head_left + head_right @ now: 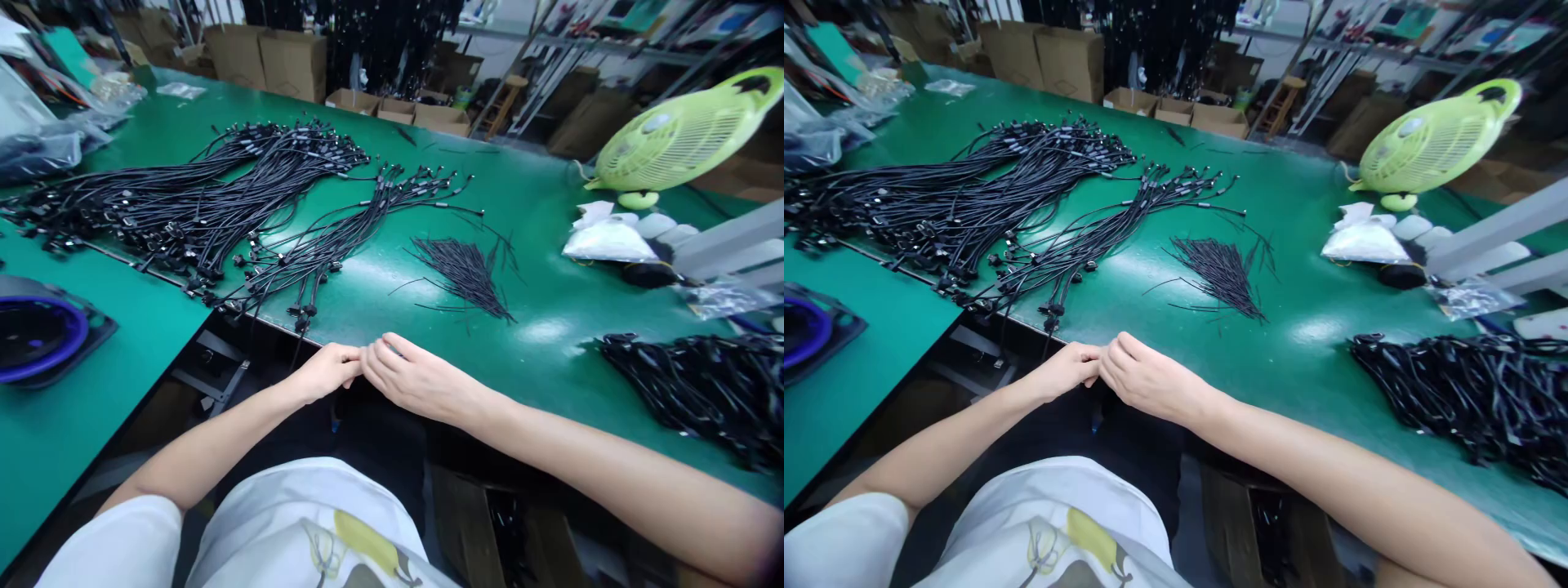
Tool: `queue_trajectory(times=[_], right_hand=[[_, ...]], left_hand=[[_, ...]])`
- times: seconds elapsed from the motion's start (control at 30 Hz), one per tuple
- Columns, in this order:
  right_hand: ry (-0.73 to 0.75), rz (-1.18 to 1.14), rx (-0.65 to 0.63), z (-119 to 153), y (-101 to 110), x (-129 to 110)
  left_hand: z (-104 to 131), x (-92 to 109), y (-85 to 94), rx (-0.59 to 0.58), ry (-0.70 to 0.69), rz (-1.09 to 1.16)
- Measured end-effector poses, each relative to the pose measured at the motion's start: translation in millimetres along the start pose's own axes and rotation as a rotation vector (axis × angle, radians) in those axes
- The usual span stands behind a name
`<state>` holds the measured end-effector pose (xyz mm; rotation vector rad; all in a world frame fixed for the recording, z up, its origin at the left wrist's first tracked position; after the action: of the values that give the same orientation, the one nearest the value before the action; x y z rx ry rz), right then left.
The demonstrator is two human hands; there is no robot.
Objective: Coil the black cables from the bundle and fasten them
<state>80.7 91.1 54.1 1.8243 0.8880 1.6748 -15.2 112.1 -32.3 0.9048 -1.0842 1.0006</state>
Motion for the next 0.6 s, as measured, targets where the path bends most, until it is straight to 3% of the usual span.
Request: queue_trajectory(times=[0.13,0.27,0.37,0.47,0.53,0.6], right_hand=[[0.131,0.061,-0.116,-6.8,-1.4,-12.1],[0.042,0.020,-0.187,-10.1,-15.3,-11.7],[-0.150,-0.122,-0.141,-12.0,-25.8,3.2],[-0.452,-0.341,-0.026,-13.0,-28.8,23.1],[-0.697,-0.572,0.064,-10.4,-30.8,32.7],[-0.921,-0.900,0.135,-5.2,-39.2,35.5]], left_hand=[[2.0,-3.0,-2.3,-0.028,0.023,0.079],[2.7,0.9,-3.1,0.017,0.041,-0.010],[2.1,11.7,-1.1,0.088,0.028,0.128],[-0.8,23.7,2.2,0.137,-0.035,0.460],[-2.6,29.9,4.8,0.132,-0.085,0.632],[0.1,37.1,13.2,0.169,-0.184,0.647]])
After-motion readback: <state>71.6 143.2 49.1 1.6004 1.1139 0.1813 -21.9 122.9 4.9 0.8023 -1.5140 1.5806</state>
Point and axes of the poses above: each hand's wrist, its own z-axis away from the middle knuckle, its own y-axis out of the back of the hand, x = y × z, the point moved 7 cm from there along -z, towards the middle knuckle, and after that the axes turned 7 degrees about z, right-handed, at the moved point
